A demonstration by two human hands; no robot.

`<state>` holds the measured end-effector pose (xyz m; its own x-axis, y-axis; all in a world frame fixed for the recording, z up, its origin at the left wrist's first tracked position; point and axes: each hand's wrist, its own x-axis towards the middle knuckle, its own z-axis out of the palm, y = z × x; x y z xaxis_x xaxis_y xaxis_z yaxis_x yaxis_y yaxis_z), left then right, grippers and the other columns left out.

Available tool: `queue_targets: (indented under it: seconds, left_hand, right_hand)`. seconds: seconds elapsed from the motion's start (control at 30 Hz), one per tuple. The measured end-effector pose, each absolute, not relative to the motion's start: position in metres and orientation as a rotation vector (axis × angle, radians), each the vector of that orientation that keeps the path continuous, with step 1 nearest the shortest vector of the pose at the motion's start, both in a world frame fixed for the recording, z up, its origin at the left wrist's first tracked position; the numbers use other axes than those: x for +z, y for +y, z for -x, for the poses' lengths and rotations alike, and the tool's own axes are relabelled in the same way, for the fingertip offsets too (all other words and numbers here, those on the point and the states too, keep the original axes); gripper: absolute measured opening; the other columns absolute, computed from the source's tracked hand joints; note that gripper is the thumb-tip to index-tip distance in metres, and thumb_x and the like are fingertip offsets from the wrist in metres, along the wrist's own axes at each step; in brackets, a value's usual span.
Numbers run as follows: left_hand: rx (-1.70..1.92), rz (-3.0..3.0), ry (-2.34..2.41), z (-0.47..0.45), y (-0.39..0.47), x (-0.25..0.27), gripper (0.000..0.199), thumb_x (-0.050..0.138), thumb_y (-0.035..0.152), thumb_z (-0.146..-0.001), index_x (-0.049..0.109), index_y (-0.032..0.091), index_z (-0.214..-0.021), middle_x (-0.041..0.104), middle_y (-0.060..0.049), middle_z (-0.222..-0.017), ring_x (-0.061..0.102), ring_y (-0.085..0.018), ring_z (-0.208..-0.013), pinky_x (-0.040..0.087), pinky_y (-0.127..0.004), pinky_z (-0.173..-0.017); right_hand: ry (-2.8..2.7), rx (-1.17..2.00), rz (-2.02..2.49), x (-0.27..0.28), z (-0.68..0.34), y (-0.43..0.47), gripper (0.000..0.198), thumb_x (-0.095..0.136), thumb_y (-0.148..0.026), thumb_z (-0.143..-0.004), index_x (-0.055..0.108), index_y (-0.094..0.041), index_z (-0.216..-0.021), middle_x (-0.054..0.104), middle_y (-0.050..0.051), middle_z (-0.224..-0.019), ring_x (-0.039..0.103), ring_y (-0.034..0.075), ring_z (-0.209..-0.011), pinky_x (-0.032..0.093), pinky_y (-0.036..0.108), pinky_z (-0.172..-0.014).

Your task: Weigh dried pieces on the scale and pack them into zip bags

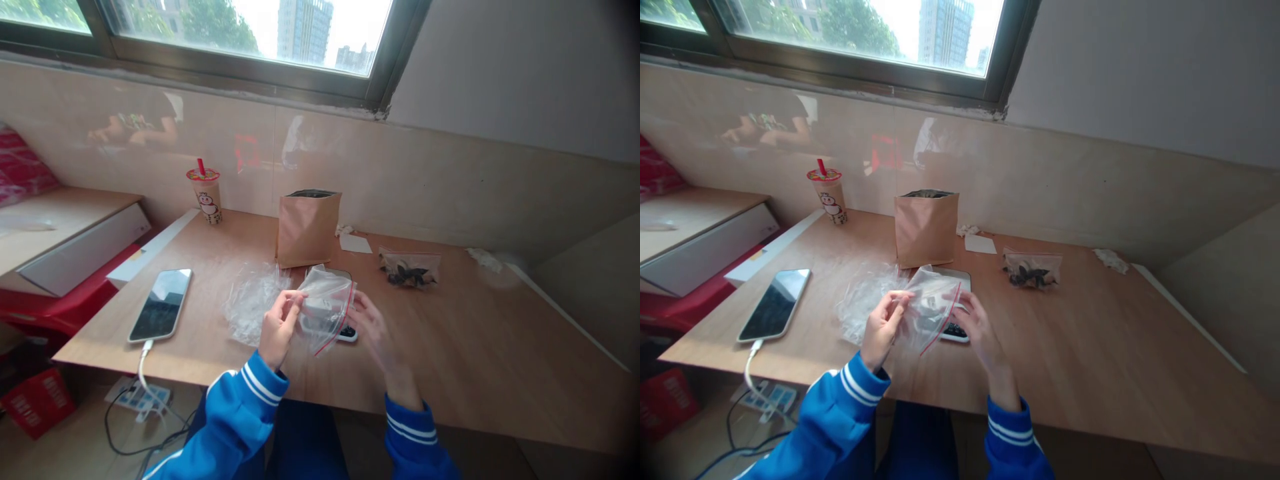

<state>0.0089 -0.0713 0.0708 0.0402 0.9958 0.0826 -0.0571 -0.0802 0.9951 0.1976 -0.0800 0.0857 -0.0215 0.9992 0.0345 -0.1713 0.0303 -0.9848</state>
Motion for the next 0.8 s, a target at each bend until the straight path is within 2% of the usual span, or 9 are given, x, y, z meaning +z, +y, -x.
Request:
queue_targets:
  seconds: [0.07, 0.13, 0.27, 0.33, 0.37, 0.43, 0.53, 0.63, 0.8]
  left_hand:
    - [1.227, -1.336, 1.163, -0.010, -0.074, 0.068, 0.035, 0.051, 0.049, -0.088, 0.060, 0.019, -0.103, 0.065, 0.000, -0.074, 0.055, -0.010, -0.053, 0.044, -0.021, -0.050]
    - [1.160, -1.460, 1.236, -0.008, -0.077, 0.067, 0.033, 0.056, 0.047, -0.086, 0.060, 0.021, -0.105, 0.068, -0.003, -0.086, 0.060, -0.013, -0.064, 0.048, -0.024, -0.061]
    - [1.084, -1.570, 1.057, 0.000, -0.081, 0.073, 0.041, 0.066, 0.041, -0.079, 0.059, 0.020, -0.114, 0.063, -0.009, -0.117, 0.062, -0.021, -0.097, 0.048, -0.032, -0.086]
    - [1.087, -1.446, 0.924, 0.003, -0.079, 0.077, 0.046, 0.065, 0.042, -0.079, 0.058, 0.018, -0.117, 0.062, -0.012, -0.120, 0.060, -0.023, -0.102, 0.048, -0.033, -0.087]
    - [1.090, -1.364, 0.904, 0.004, -0.077, 0.079, 0.046, 0.062, 0.045, -0.080, 0.059, 0.017, -0.116, 0.063, -0.011, -0.116, 0.060, -0.022, -0.099, 0.049, -0.032, -0.083]
    - [1.085, -1.241, 0.919, 0.005, -0.072, 0.081, 0.040, 0.057, 0.050, -0.083, 0.064, 0.015, -0.102, 0.067, -0.007, -0.094, 0.061, -0.018, -0.082, 0.049, -0.027, -0.070]
    - [1.107, -1.199, 1.021, 0.007, -0.068, 0.082, 0.042, 0.055, 0.057, -0.083, 0.060, 0.015, -0.075, 0.056, 0.001, -0.063, 0.049, -0.010, -0.055, 0.039, -0.021, -0.052]
    - [1.246, -1.229, 1.183, 0.009, -0.068, 0.084, 0.047, 0.050, 0.061, -0.084, 0.055, 0.017, -0.070, 0.050, 0.003, -0.057, 0.039, -0.007, -0.046, 0.031, -0.020, -0.045]
    - [1.335, -1.181, 1.238, 0.012, -0.072, 0.085, 0.051, 0.046, 0.066, -0.084, 0.058, 0.017, -0.078, 0.053, 0.002, -0.060, 0.042, -0.009, -0.047, 0.034, -0.021, -0.046]
  right_hand:
    - [-1.012, 1.337, 0.993, 0.082, -0.189, -0.092, 0.045, 0.054, -0.054, -0.085, 0.056, -0.024, -0.119, 0.064, 0.010, -0.123, 0.064, 0.025, -0.103, 0.053, 0.040, -0.084]
    - [-0.930, 1.243, 1.058, 0.080, -0.178, -0.099, 0.050, 0.043, -0.060, -0.088, 0.053, -0.024, -0.121, 0.066, 0.011, -0.118, 0.067, 0.024, -0.095, 0.054, 0.039, -0.078]
    - [-0.921, 0.878, 1.303, 0.081, -0.159, -0.099, 0.044, 0.043, -0.059, -0.090, 0.059, -0.021, -0.105, 0.070, 0.007, -0.092, 0.066, 0.020, -0.073, 0.052, 0.032, -0.067]
    - [-1.028, 0.799, 1.344, 0.082, -0.153, -0.096, 0.044, 0.040, -0.059, -0.091, 0.061, -0.021, -0.101, 0.070, 0.006, -0.086, 0.065, 0.020, -0.072, 0.050, 0.031, -0.065]
    - [-1.105, 0.786, 1.346, 0.083, -0.150, -0.096, 0.045, 0.039, -0.058, -0.092, 0.063, -0.022, -0.103, 0.070, 0.006, -0.088, 0.065, 0.020, -0.074, 0.050, 0.030, -0.065]
    - [-1.258, 0.780, 1.319, 0.083, -0.144, -0.096, 0.044, 0.039, -0.056, -0.093, 0.065, -0.024, -0.107, 0.071, 0.006, -0.093, 0.065, 0.020, -0.080, 0.049, 0.030, -0.068]
    - [-1.262, 0.796, 1.299, 0.083, -0.133, -0.099, 0.044, 0.039, -0.053, -0.094, 0.066, -0.024, -0.111, 0.072, 0.005, -0.090, 0.065, 0.019, -0.077, 0.049, 0.029, -0.069]
    - [-1.033, 0.849, 1.300, 0.084, -0.124, -0.102, 0.048, 0.038, -0.056, -0.093, 0.069, -0.020, -0.102, 0.071, 0.004, -0.073, 0.060, 0.017, -0.061, 0.047, 0.028, -0.060]
    - [-0.841, 0.868, 1.272, 0.087, -0.122, -0.102, 0.052, 0.041, -0.063, -0.089, 0.066, -0.018, -0.090, 0.066, 0.003, -0.059, 0.057, 0.017, -0.051, 0.044, 0.026, -0.050]
